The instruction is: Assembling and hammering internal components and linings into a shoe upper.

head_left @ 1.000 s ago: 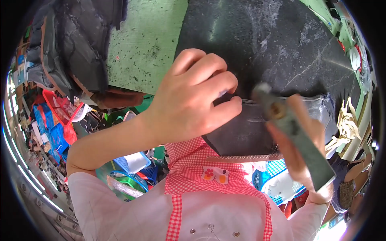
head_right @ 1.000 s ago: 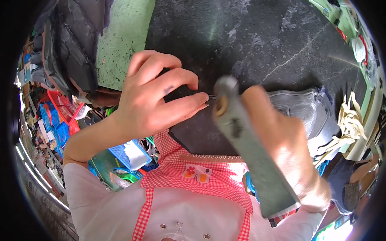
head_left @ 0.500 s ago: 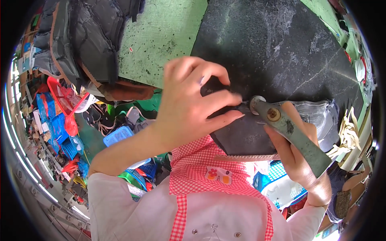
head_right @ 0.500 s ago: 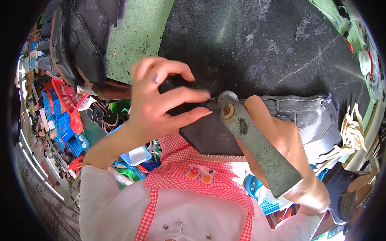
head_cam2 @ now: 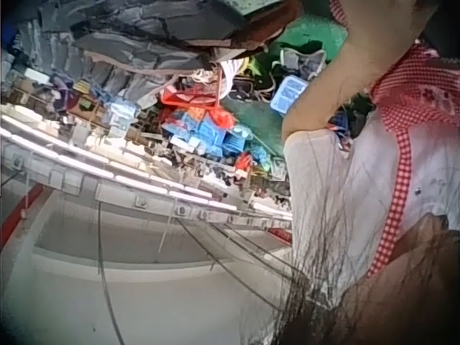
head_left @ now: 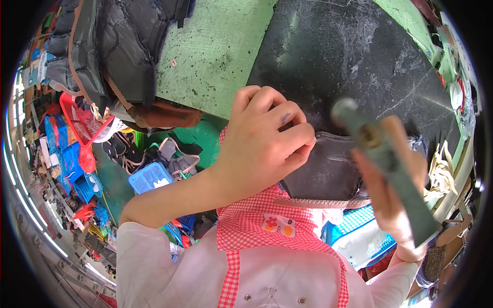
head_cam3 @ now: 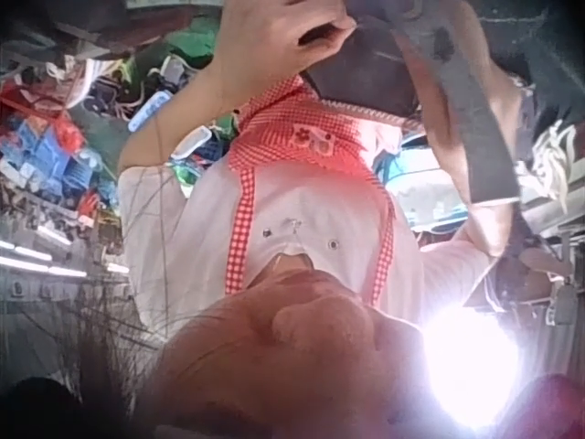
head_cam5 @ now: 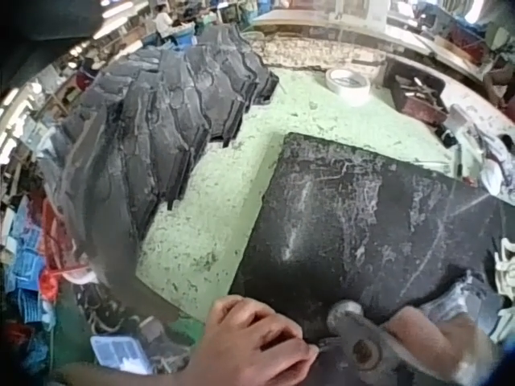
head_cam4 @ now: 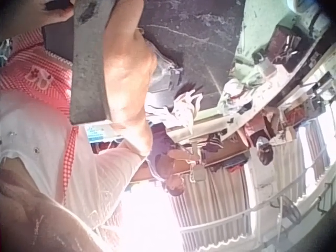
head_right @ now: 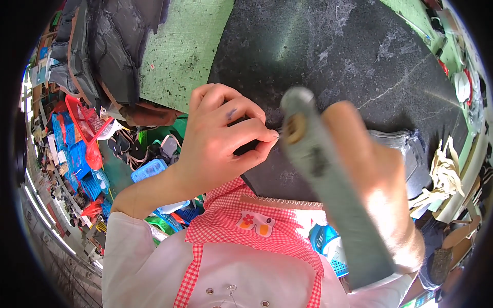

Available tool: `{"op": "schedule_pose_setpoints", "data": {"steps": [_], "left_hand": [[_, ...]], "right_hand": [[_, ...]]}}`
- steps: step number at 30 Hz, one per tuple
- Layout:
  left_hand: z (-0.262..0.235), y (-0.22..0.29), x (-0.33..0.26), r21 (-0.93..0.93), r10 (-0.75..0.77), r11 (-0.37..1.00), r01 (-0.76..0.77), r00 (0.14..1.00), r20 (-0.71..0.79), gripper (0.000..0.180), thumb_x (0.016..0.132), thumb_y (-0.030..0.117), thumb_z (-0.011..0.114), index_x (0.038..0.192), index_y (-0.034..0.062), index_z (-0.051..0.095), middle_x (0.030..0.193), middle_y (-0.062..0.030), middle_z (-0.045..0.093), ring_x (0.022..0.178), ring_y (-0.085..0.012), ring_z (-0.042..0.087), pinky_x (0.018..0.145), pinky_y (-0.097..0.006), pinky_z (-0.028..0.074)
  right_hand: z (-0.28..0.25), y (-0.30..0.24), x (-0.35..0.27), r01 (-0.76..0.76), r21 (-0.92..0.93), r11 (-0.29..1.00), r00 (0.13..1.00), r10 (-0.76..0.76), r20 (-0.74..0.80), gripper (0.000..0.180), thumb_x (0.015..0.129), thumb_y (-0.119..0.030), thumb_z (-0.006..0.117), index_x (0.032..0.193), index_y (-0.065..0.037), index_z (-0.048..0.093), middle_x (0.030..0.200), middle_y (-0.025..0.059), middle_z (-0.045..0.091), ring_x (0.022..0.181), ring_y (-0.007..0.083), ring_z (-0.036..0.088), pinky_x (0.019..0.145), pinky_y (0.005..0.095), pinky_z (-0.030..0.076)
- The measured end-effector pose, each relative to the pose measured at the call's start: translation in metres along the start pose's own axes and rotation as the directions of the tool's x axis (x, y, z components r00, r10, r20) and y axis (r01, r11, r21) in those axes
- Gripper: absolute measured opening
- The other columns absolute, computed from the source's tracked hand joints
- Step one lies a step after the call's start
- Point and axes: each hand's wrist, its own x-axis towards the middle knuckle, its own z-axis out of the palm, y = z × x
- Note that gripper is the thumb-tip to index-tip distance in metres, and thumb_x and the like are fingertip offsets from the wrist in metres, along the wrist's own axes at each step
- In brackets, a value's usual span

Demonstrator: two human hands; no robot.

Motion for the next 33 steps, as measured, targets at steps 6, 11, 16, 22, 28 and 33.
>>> {"op": "schedule_pose_setpoints", "data": {"steps": [6, 11, 16, 22, 28, 33], "left_hand": [[0.004, -0.007, 0.004, -0.014, 0.060, 0.998, -0.060, 0.998, 0.011, 0.021, 0.067, 0.015, 0.082, 0.083, 0.0154, 0.068, 0.091, 0.0037, 0.064, 0.095, -0.0237, 0.057, 0.090, -0.045, 0.039], [-0.009, 0.012, 0.010, -0.003, -0.009, 1.000, 0.009, 0.996, 0.088, 0.049, 0.074, 0.038, 0.081, 0.113, 0.0121, 0.066, 0.113, -0.0065, 0.058, 0.108, -0.0294, 0.052, 0.097, -0.050, 0.037], [0.007, 0.010, 0.038, -0.495, 0.131, 0.869, 0.014, 0.958, 0.257, 0.036, 0.084, 0.015, 0.078, 0.110, 0.0102, 0.054, 0.097, -0.0094, 0.066, 0.089, -0.0311, 0.069, 0.073, -0.042, 0.052], [-0.029, -0.060, 0.189, -0.330, 0.100, 0.925, -0.186, 0.960, -0.262, 0.034, 0.090, 0.015, 0.072, 0.114, 0.0103, 0.048, 0.084, -0.0197, 0.065, 0.077, -0.0423, 0.065, 0.066, -0.051, 0.047], [-0.101, -0.114, 0.190, 0.355, 0.308, 0.915, -0.194, 0.903, -0.300, 0.056, 0.079, 0.030, 0.084, 0.127, 0.0112, 0.061, 0.112, -0.0140, 0.067, 0.109, -0.0337, 0.060, 0.092, -0.045, 0.048], [-0.205, -0.182, 0.094, 0.723, -0.016, 0.549, 0.420, 0.870, -0.493, 0.067, 0.079, 0.040, 0.080, 0.135, 0.0150, 0.052, 0.117, -0.0136, 0.067, 0.111, -0.0323, 0.062, 0.089, -0.047, 0.049]], "right_hand": [[-0.009, 0.001, 0.002, 0.087, -0.024, 0.996, 0.985, -0.083, 0.154, 0.014, 0.091, -0.001, 0.067, 0.102, -0.001, 0.057, 0.081, 0.0176, 0.053, 0.066, 0.0403, 0.064, 0.052, 0.0410, 0.044], [0.007, 0.027, -0.013, 0.031, 0.184, 0.982, 0.999, -0.037, 0.029, 0.018, 0.095, -0.002, 0.064, 0.112, 0.001, 0.060, 0.081, 0.0169, 0.063, 0.066, 0.0293, 0.066, 0.059, 0.0365, 0.048], [-0.029, 0.055, -0.050, -0.220, 0.493, 0.842, 0.817, 0.435, -0.379, 0.025, 0.103, -0.019, 0.060, 0.122, -0.003, 0.059, 0.068, -0.0060, 0.047, 0.053, 0.0009, 0.039, 0.044, 0.0209, 0.026], [-0.067, 0.059, -0.052, 0.031, 0.587, 0.809, 0.564, 0.471, -0.679, 0.023, 0.106, -0.025, 0.056, 0.115, -0.004, 0.050, 0.063, -0.0044, 0.038, 0.044, 0.0031, 0.030, 0.037, 0.0225, 0.020], [-0.049, 0.050, -0.022, -0.146, 0.563, 0.813, 0.855, 0.390, -0.343, 0.027, 0.107, -0.024, 0.054, 0.087, -0.013, 0.040, 0.060, -0.0063, 0.032, 0.042, 0.0017, 0.025, 0.036, 0.0217, 0.016], [-0.026, -0.006, 0.040, -0.270, 0.580, 0.769, 0.958, 0.275, 0.083, 0.029, 0.103, -0.013, 0.058, 0.128, 0.000, 0.051, 0.074, -0.0024, 0.050, 0.058, 0.0031, 0.043, 0.046, 0.0206, 0.033]]}}
